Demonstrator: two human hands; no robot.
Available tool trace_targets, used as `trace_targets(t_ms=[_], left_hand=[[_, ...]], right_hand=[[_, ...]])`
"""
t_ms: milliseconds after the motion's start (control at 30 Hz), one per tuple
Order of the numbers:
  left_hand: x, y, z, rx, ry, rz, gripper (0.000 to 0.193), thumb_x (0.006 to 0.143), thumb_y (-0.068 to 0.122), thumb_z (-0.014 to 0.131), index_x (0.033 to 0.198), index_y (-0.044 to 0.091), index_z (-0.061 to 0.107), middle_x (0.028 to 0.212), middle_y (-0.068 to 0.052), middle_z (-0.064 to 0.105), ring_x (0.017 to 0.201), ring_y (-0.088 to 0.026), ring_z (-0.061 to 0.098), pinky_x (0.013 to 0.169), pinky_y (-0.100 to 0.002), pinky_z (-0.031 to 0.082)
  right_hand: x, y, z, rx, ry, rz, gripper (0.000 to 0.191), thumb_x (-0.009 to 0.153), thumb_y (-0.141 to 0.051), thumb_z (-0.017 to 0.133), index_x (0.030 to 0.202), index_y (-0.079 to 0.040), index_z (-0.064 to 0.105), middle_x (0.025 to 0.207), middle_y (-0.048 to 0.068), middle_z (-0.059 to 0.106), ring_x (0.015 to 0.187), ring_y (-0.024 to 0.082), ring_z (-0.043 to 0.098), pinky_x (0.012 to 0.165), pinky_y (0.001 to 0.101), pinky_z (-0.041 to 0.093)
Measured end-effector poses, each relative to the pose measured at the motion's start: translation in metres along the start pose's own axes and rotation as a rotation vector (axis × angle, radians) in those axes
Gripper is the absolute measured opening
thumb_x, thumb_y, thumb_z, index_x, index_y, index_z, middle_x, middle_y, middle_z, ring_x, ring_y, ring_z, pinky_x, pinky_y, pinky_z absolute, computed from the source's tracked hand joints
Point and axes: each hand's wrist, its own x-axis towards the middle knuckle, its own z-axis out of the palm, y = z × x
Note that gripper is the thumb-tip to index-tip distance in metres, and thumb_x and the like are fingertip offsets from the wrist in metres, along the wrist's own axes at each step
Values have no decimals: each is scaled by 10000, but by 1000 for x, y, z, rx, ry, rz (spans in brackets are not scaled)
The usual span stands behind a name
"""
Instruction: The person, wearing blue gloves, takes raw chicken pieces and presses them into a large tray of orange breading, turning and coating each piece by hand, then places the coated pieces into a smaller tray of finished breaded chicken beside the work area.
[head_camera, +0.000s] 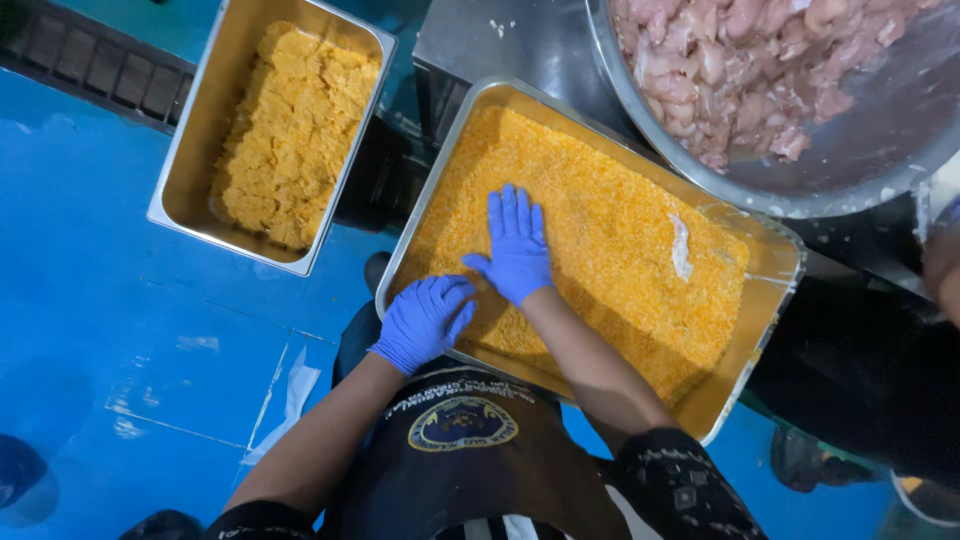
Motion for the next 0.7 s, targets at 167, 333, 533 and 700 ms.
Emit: trace_targets(t_ms=[167, 333, 533, 700], left_hand=[[2, 3, -2, -9, 7, -6, 249, 905, 238, 725, 1122, 133, 662, 1111, -57, 687, 899, -290, 668, 778, -418, 529], [5, 6, -2, -34, 33, 13, 270, 881, 217, 726, 1125, 122, 664, 1109, -66, 693, 915, -288, 678, 781, -415, 542], [5, 4, -1, -34, 14, -23, 216, 897, 221, 728, 1084, 131, 669, 1093, -62, 693, 927, -283, 679, 793, -414, 543], [3, -1, 5, -23, 26, -7, 218, 896, 227, 724, 1084, 132, 669, 1080, -54, 690, 927, -275, 672, 786, -418, 537]], right_hand=[[1, 0, -11, -3, 30, -49, 1090, 866, -644, 655, 1610, 4, 193, 1674, 269, 173, 1555, 448, 137, 1246, 604, 104], [-3, 1, -18, 30, -144, -23, 1099, 829, -596, 706, 1577, 2, 166, 1643, 280, 152, 1519, 469, 121, 1201, 604, 102], [-42, 7, 3, -11, 16, 119, 1049, 840, -336, 765, 1600, 41, 147, 1654, 299, 174, 1529, 449, 175, 1221, 585, 140], [-48, 32, 27, -122, 103, 77, 991, 814, -240, 755, 1615, -24, 213, 1673, 216, 238, 1556, 380, 224, 1268, 533, 166]])
